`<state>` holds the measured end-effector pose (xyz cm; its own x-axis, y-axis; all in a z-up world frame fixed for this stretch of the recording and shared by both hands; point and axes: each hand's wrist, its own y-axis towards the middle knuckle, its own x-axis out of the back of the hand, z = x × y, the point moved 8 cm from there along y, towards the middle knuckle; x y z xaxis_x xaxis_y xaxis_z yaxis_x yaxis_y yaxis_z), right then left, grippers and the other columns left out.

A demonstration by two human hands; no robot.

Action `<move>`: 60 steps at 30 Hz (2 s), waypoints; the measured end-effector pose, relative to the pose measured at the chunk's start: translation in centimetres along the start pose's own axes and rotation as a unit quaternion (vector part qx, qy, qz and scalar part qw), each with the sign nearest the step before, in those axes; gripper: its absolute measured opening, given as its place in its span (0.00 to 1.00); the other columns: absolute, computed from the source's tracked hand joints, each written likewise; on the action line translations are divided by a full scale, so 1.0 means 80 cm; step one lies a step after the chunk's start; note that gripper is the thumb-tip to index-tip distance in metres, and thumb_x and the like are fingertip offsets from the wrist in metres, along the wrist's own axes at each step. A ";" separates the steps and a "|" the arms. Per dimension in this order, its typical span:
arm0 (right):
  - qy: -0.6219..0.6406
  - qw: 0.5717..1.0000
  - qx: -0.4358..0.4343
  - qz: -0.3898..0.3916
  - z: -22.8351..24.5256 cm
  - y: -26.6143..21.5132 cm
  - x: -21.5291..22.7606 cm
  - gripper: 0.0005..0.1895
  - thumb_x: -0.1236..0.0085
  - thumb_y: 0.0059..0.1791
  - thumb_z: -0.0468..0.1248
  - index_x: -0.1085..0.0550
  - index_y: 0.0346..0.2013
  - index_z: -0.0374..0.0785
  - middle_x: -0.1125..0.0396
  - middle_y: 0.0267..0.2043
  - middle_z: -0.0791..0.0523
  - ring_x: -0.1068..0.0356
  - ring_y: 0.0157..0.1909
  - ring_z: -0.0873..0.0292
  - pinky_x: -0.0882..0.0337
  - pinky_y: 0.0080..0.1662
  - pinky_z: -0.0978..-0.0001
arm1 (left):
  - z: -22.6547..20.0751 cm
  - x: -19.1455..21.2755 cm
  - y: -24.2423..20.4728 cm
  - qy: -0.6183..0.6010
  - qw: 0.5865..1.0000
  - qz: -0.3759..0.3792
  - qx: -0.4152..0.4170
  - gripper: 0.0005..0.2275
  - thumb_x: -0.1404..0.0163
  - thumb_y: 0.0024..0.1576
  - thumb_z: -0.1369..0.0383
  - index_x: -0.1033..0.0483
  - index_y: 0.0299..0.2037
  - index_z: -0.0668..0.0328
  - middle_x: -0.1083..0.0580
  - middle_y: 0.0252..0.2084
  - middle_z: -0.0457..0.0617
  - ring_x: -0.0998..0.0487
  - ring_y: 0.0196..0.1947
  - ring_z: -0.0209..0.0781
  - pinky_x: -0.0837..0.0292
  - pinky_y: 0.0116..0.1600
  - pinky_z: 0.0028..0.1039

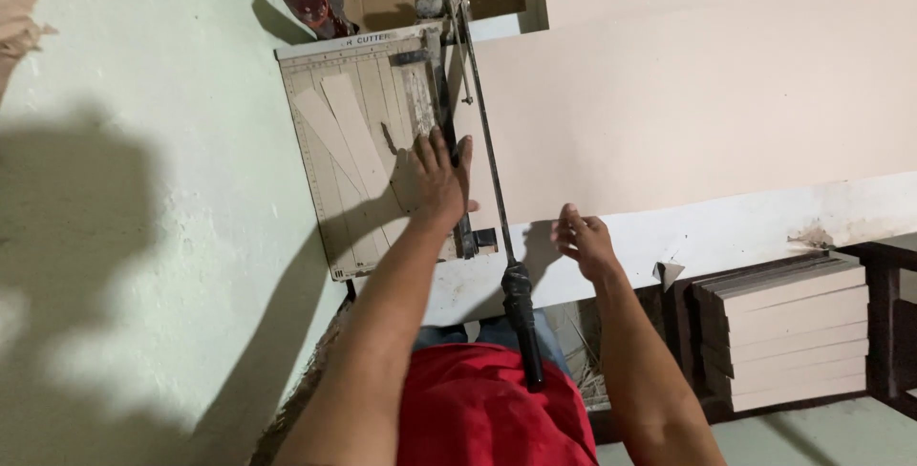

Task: The person uses a manual paper cutter to trim stacks of white paper. They align the paper against the guide, pull down the lever to cut, and then stack the trimmed sheets on a nearby table.

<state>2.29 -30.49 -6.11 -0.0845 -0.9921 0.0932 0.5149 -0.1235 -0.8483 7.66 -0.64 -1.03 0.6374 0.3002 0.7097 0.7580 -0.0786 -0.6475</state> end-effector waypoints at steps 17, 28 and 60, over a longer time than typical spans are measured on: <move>-0.630 0.739 0.237 0.015 -0.097 -0.136 -0.128 0.43 0.48 0.48 0.40 0.55 0.74 0.40 0.26 0.45 0.42 0.22 0.37 0.36 0.21 0.39 0.44 | -0.003 -0.015 0.016 0.051 0.995 0.020 0.081 0.54 0.36 0.49 0.58 0.68 0.77 0.55 0.68 0.76 0.73 0.72 0.75 0.77 0.71 0.69 0.75; -0.603 0.741 0.293 -0.020 -0.105 -0.137 -0.117 0.38 0.50 0.51 0.43 0.51 0.74 0.42 0.26 0.43 0.42 0.23 0.34 0.35 0.23 0.36 0.42 | -0.002 -0.018 0.021 0.064 0.994 0.031 0.089 0.56 0.35 0.49 0.56 0.70 0.77 0.56 0.71 0.77 0.73 0.74 0.75 0.76 0.74 0.69 0.74; 0.248 0.966 -0.072 -0.015 0.002 0.001 0.042 0.36 0.52 0.55 0.63 0.45 0.58 0.35 0.46 0.45 0.58 0.32 0.39 0.61 0.23 0.38 0.79 | -0.036 -0.044 -0.089 0.132 0.941 -0.054 -0.308 0.06 0.44 0.53 0.69 0.23 0.23 0.52 0.23 0.29 0.47 0.23 0.32 0.52 0.31 0.41 0.40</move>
<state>2.23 -33.87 -5.78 -0.5143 -0.8504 -0.1111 0.3844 -0.1128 -0.9162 0.45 -3.92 1.87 0.5018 0.0975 0.8595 0.7052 -0.6215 -0.3412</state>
